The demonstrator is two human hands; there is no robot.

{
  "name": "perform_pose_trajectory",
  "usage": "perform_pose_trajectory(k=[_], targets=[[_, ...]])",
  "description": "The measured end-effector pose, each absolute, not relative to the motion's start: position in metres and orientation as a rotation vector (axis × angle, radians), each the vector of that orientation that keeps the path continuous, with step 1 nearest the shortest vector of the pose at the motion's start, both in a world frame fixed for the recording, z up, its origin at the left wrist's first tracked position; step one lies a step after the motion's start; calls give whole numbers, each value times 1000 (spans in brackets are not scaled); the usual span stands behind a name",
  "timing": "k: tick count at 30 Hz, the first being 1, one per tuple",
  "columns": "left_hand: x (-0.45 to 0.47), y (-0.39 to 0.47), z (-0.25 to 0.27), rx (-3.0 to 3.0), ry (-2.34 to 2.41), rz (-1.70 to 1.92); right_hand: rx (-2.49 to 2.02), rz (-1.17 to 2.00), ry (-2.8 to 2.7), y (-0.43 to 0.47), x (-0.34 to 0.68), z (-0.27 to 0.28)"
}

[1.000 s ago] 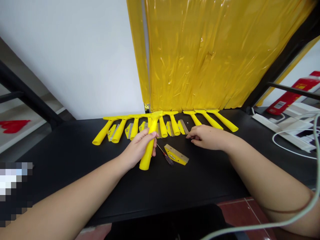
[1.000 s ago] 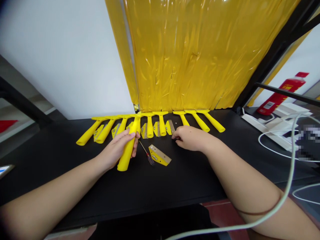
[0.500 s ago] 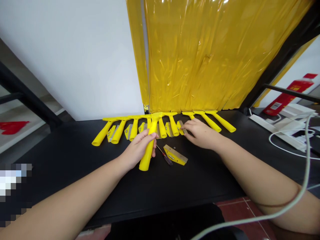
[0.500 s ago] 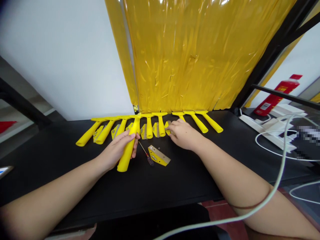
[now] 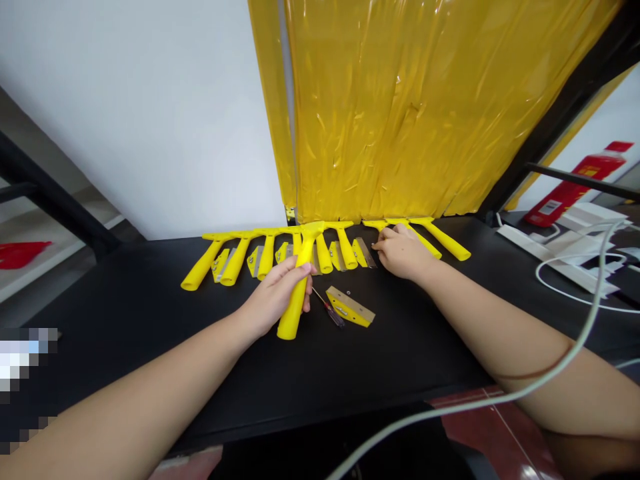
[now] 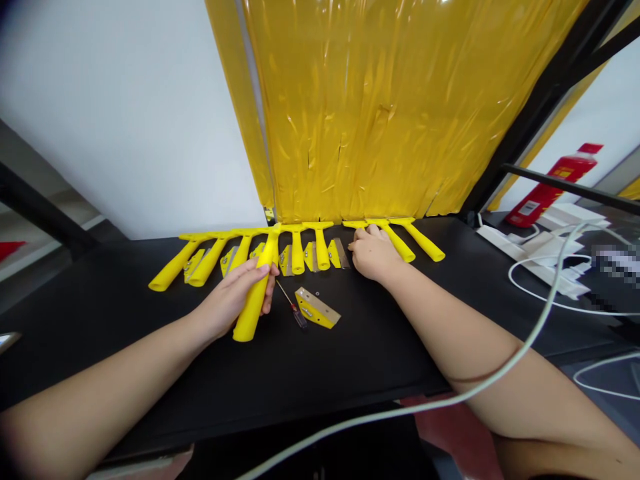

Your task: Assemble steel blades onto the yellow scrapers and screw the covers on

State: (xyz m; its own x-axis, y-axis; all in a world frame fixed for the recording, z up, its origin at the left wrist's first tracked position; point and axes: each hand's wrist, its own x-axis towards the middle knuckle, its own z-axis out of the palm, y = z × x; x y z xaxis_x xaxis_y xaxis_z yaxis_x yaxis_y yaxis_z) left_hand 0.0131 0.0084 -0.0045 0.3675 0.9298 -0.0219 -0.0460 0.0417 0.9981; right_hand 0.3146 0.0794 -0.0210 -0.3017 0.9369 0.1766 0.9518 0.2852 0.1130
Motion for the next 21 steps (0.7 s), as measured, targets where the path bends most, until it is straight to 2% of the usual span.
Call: perform_pose_trajectory(k=[21], targets=[[12, 12, -8, 1310, 894, 942, -1843, -258, -2483, 78, 311, -15]])
